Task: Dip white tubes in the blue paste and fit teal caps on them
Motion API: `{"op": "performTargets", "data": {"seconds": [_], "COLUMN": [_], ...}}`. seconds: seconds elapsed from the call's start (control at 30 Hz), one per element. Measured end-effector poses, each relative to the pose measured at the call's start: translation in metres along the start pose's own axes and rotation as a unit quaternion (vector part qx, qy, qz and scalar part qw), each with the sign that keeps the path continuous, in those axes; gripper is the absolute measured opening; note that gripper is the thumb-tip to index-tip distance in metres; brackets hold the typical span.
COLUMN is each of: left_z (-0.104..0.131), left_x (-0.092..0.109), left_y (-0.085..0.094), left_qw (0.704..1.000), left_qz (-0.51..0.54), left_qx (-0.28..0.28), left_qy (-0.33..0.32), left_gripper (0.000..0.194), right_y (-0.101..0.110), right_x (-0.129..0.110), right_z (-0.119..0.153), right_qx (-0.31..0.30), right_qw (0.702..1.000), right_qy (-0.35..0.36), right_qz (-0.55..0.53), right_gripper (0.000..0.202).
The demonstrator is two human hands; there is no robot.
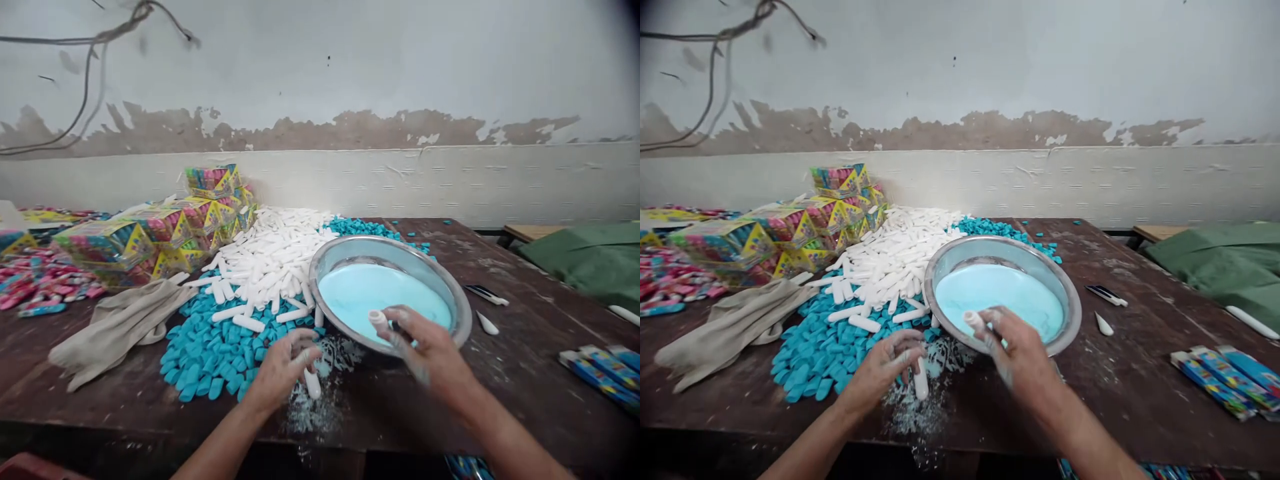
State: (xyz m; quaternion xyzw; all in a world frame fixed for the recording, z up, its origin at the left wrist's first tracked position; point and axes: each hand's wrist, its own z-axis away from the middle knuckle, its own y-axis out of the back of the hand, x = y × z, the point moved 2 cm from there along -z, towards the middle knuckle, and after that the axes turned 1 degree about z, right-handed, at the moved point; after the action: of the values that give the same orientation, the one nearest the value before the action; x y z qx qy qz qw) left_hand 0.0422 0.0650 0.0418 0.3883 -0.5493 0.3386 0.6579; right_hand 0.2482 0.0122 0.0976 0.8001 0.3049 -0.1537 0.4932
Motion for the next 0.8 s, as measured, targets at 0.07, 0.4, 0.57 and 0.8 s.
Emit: {"op": "performTargets", "data": {"seconds": [0.07,0.4,0.57,0.8], "left_z": [-0.021,-0.075,-0.065,-0.063], "left_x": [0.005,0.006,0.006,0.01], "left_y": [-0.002,-0.024,-0.031,-0.029], "left_qw": [0.999,0.987,0.986,0.979], "left_qz": [0.048,0.152,0.147,0.194], "left_qx": [0.007,0.013,0.031,0.028], "left_qy": [0.012,0.051,0.066,0.057], "left_gripper": [0.045,0.03,0.027,0.034], "right_y": [0.01,-0.039,-0.057,-0.07], "right_x": [0.022,0.078,0.082,0.084], "right_z": [-0.023,-0.096,-0.095,-0.103], "right_qx": [-0.09,-0.281,-0.314,-0.359], "right_qw": [0.986,0.874,0.885,0.912], "right_qy": [-0.017,0.023,0.048,0.039], "right_qz": [0.136,0.395,0.342,0.196], "right_gripper": [0.028,0.023,0.024,0.016]}}
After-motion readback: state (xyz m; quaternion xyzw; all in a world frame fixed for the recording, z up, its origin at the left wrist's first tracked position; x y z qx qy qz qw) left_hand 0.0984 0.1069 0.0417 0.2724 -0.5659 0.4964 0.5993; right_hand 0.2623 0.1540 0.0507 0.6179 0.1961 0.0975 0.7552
